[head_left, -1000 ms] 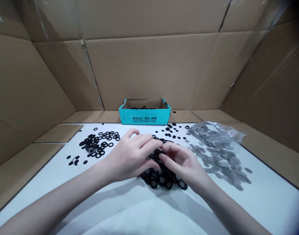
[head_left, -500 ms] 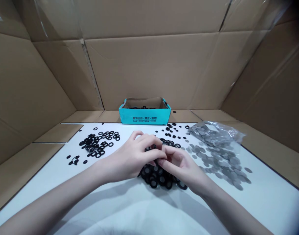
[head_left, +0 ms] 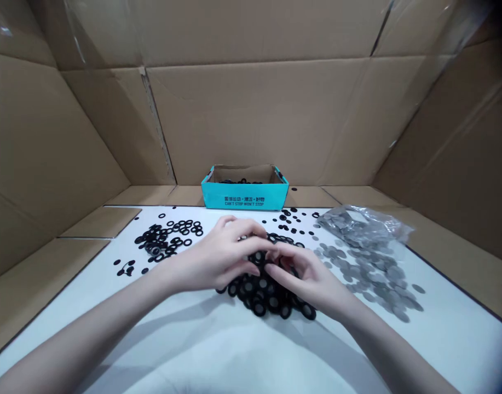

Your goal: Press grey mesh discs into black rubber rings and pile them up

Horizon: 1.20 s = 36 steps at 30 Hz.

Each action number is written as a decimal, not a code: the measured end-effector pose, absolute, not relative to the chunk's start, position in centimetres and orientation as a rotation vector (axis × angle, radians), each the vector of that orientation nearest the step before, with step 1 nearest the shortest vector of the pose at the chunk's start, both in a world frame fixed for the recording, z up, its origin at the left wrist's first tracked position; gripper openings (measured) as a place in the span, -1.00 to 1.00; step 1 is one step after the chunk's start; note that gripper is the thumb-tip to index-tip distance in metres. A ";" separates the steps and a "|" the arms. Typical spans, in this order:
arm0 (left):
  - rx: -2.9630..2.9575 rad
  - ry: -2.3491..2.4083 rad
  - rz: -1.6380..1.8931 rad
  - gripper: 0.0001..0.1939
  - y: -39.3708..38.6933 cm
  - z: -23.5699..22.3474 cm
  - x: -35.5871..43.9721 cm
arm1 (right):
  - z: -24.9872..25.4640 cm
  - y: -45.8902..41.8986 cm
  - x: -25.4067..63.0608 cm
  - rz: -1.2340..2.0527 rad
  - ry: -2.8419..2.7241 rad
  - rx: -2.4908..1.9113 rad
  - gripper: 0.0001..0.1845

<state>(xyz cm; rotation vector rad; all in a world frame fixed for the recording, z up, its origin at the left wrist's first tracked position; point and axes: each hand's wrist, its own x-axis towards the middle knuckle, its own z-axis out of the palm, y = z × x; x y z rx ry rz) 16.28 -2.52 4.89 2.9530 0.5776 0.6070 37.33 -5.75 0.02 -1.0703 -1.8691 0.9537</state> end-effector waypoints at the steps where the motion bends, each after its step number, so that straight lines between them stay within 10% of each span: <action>1: 2.928 0.627 0.631 -0.69 -2.1 5.1 15.8 | 0.0 -5.5 37.6 0.838 -1.895 -1.110 -0.83; 16: 2.672 1.190 0.759 -0.71 3.2 6.0 8.1 | -2.7 -2.6 39.0 0.101 -1.934 -1.227 -0.81; 29: 2.381 1.971 -0.049 -0.43 4.7 1.2 0.7 | -4.3 -2.6 38.8 0.142 -2.366 -1.520 -0.37; 36: 2.378 2.078 -0.073 -0.60 5.8 -1.4 -0.3 | -3.3 -2.5 39.3 0.217 -2.126 -1.306 -0.43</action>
